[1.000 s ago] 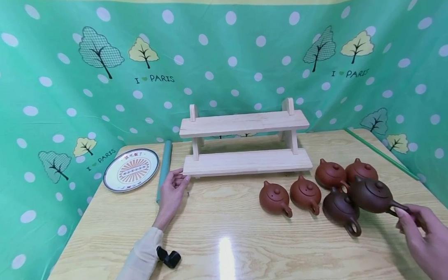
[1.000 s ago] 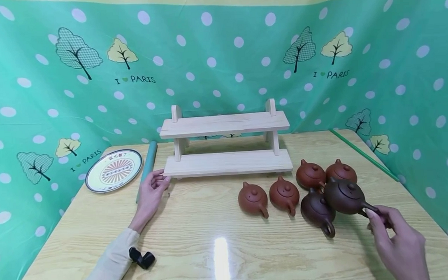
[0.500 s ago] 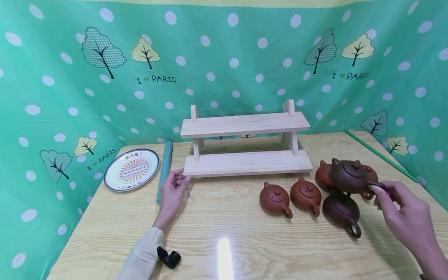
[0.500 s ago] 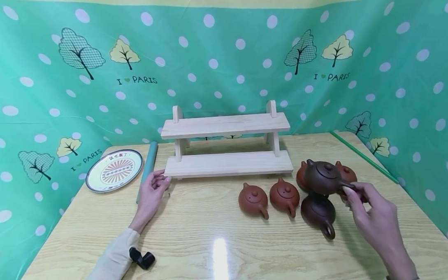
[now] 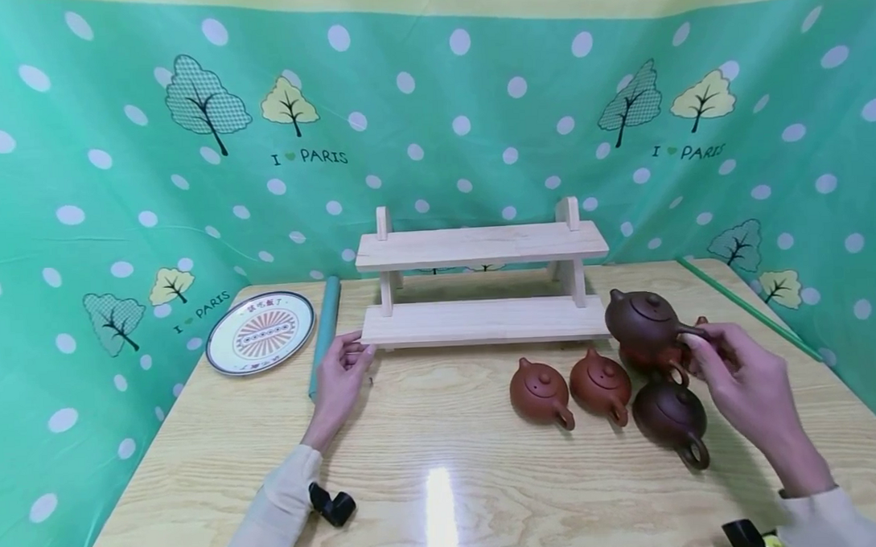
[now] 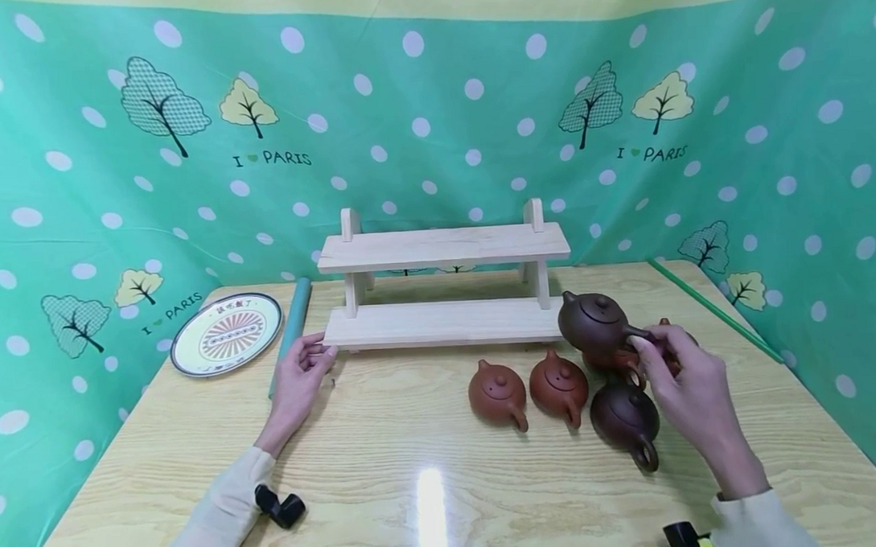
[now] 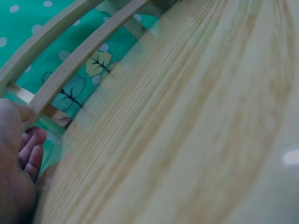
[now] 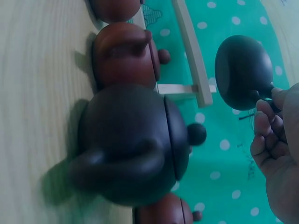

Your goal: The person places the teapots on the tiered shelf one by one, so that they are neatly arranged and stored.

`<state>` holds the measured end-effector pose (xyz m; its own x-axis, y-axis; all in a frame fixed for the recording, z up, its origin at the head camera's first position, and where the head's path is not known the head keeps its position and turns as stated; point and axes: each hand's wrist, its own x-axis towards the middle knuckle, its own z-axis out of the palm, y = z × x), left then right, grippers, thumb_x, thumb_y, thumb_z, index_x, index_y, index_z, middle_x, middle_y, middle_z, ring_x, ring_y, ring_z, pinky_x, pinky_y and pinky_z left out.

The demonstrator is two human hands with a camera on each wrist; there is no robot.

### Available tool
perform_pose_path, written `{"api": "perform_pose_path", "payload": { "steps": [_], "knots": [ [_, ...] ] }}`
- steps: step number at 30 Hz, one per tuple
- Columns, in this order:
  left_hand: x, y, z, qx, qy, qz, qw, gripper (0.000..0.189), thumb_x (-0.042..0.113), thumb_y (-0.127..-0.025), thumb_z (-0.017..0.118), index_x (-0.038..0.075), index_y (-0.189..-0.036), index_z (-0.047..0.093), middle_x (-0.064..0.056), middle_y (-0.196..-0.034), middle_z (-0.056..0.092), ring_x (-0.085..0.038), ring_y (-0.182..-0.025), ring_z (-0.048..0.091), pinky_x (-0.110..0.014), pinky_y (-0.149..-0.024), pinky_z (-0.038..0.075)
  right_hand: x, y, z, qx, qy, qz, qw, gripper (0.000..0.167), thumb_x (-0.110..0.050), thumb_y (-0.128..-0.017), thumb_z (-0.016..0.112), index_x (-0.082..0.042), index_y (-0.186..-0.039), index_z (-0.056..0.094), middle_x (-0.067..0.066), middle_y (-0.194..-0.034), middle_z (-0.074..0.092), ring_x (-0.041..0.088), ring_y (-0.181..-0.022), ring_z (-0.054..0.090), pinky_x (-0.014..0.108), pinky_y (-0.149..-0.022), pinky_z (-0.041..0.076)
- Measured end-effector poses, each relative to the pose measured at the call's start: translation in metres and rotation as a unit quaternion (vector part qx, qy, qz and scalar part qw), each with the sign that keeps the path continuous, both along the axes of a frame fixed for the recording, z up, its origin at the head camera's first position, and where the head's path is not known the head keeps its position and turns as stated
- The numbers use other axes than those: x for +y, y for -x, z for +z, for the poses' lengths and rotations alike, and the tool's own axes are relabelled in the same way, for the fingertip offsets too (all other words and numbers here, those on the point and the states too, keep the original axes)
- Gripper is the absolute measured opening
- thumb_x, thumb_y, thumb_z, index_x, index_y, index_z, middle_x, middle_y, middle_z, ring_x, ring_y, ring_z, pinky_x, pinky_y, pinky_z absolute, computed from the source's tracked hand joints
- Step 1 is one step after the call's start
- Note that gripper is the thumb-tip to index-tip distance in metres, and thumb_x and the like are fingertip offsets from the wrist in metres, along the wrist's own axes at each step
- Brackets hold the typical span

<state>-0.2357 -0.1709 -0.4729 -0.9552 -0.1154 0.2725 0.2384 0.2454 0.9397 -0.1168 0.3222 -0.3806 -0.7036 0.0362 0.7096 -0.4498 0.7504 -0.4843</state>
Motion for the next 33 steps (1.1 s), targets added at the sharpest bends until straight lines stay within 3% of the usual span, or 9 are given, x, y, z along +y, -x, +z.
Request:
{"api": "perform_pose_path", "payload": {
  "steps": [10, 22, 28, 33],
  "knots": [
    [0.000, -0.002, 0.002, -0.006, -0.001, 0.000, 1.0000, 0.035, 0.007, -0.099, 0.071, -0.006, -0.129, 0.059, -0.024, -0.112, 0.068, -0.010, -0.087, 0.064, -0.015, -0.076, 0.052, -0.019, 0.025, 0.007, -0.022, 0.020, 0.023, 0.9993, 0.006, 0.006, -0.097, 0.067, 0.006, -0.103, 0.066, 0.002, -0.072, 0.057, 0.001, -0.057, 0.046, 0.016, -0.045, 0.037],
    [-0.001, -0.001, 0.001, -0.001, 0.002, 0.000, 1.0000, 0.035, 0.007, -0.099, 0.071, -0.006, -0.130, 0.059, -0.023, -0.111, 0.068, -0.011, -0.087, 0.064, -0.016, -0.075, 0.052, -0.046, 0.056, 0.012, -0.073, 0.009, 0.029, 0.9969, 0.009, 0.002, -0.100, 0.065, 0.003, -0.109, 0.064, 0.010, -0.080, 0.063, 0.007, -0.068, 0.050, 0.014, -0.050, 0.039],
    [-0.002, -0.001, 0.000, -0.011, 0.011, 0.000, 0.9999, 0.037, 0.009, -0.099, 0.071, -0.004, -0.131, 0.059, -0.022, -0.112, 0.069, -0.014, -0.089, 0.065, -0.017, -0.076, 0.053, -0.059, 0.072, 0.015, -0.048, 0.007, 0.061, 0.9969, 0.005, 0.001, -0.101, 0.065, 0.004, -0.104, 0.064, 0.008, -0.076, 0.063, 0.006, -0.066, 0.054, 0.014, -0.055, 0.041],
    [-0.002, 0.000, -0.001, -0.011, 0.010, -0.001, 0.9999, 0.037, 0.010, -0.100, 0.071, -0.004, -0.132, 0.058, -0.022, -0.113, 0.069, -0.013, -0.089, 0.065, -0.017, -0.077, 0.053, -0.069, 0.084, 0.019, -0.035, 0.005, 0.085, 0.9957, 0.003, 0.003, -0.101, 0.064, 0.005, -0.103, 0.063, 0.007, -0.073, 0.063, 0.007, -0.064, 0.055, 0.016, -0.052, 0.040]
  ]
}}
